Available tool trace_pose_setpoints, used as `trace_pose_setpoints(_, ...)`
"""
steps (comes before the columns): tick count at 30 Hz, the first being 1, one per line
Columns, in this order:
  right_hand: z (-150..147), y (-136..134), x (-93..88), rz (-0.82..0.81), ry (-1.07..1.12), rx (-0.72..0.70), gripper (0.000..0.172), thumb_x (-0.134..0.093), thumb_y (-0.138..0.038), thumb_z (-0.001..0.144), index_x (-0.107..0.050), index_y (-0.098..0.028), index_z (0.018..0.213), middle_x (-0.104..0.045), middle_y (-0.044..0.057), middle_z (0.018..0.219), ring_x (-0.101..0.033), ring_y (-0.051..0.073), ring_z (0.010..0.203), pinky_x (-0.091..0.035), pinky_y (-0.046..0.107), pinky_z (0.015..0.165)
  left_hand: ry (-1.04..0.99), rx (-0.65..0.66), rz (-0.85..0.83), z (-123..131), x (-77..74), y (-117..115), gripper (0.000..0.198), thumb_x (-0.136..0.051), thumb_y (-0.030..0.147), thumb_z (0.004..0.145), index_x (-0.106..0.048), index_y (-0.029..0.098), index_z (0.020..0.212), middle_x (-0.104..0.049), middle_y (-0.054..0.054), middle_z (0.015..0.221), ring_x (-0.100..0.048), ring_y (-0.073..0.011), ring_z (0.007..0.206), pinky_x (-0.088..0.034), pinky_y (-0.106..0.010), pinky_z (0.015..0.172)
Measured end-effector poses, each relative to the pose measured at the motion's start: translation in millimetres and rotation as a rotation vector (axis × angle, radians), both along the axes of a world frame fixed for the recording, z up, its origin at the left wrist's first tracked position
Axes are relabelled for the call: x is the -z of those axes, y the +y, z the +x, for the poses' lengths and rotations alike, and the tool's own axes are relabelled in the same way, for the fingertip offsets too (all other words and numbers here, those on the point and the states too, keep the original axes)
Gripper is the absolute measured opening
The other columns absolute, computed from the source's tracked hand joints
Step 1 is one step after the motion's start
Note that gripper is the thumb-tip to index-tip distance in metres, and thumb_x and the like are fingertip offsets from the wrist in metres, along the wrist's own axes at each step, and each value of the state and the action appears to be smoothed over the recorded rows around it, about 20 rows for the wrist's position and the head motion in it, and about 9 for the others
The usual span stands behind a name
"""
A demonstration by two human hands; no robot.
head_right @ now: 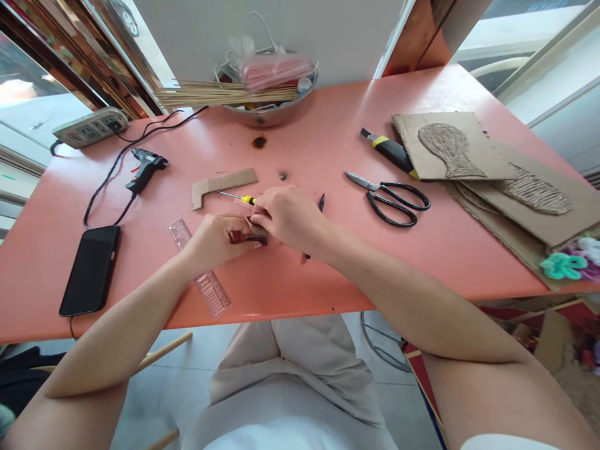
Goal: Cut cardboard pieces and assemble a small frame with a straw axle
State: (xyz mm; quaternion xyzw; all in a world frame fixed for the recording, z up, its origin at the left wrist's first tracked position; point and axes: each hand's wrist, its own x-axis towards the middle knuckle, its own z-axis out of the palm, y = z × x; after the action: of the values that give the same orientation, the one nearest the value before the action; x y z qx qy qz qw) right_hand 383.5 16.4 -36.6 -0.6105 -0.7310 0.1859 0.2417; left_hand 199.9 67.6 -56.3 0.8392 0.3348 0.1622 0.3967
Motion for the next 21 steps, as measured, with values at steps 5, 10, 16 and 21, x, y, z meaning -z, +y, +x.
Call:
trace_pose_setpoints(5, 4.9, -4.6, -1.9, 0.048, 0.032, -0.03, 0.016, -0.073, -0.021, 0.094, -0.076, -0.022, 0.078, -0.074, 0.003, 0.079, -0.066, 0.019, 0.076, -0.042, 0.031, 0.071, 0.003, 0.007, -0.09, -2.1, -3.8, 2.3, 0.01, -0.077, 0.019, 0.07, -0.068, 0.021, 0.068, -0.048, 0.009, 0.054, -0.038, -0.008, 0.052, -0.03, -0.022, 0.051)
trace_pose_setpoints(10, 13.0, -20.6, -14.9, 0.257, 0.227, -0.018, 0.042, -0.056, -0.046, 0.109, -0.077, -0.02, 0.083, -0.066, 0.003, 0.075, -0.059, 0.016, 0.073, -0.042, 0.03, 0.07, -0.123, 0.003, -0.186, -9.3, -14.1, 7.9, 0.034, -0.093, 0.045, 0.065, -0.071, 0.02, 0.074, -0.059, 0.005, 0.063, -0.047, -0.0095, 0.055, -0.038, -0.023, 0.051)
trace_pose_setpoints(16, 0.6, -27.3, -20.7, 0.187, 0.651, -0.156, 0.074, -0.042, -0.083, 0.099, -0.084, -0.022, 0.089, -0.061, 0.005, 0.076, -0.056, 0.021, 0.092, -0.051, 0.034, 0.086, -0.505, -0.09, -0.128, -2.6, -26.2, -9.8, 0.061, -0.074, 0.079, 0.083, -0.073, 0.019, 0.073, -0.071, -0.004, 0.069, -0.061, -0.0137, 0.06, -0.051, -0.026, 0.054)
trace_pose_setpoints(21, -11.0, -24.6, -9.4, 0.021, 0.77, -0.171, 0.078, -0.048, -0.09, 0.092, -0.087, -0.023, 0.098, -0.051, 0.004, 0.073, -0.052, 0.022, 0.095, -0.048, 0.029, 0.066, -0.53, 0.019, -0.317, 9.2, -28.1, -26.0, 0.057, -0.081, 0.073, 0.082, -0.076, 0.017, 0.068, -0.072, -0.005, 0.064, -0.067, -0.016, 0.061, -0.057, -0.028, 0.06)
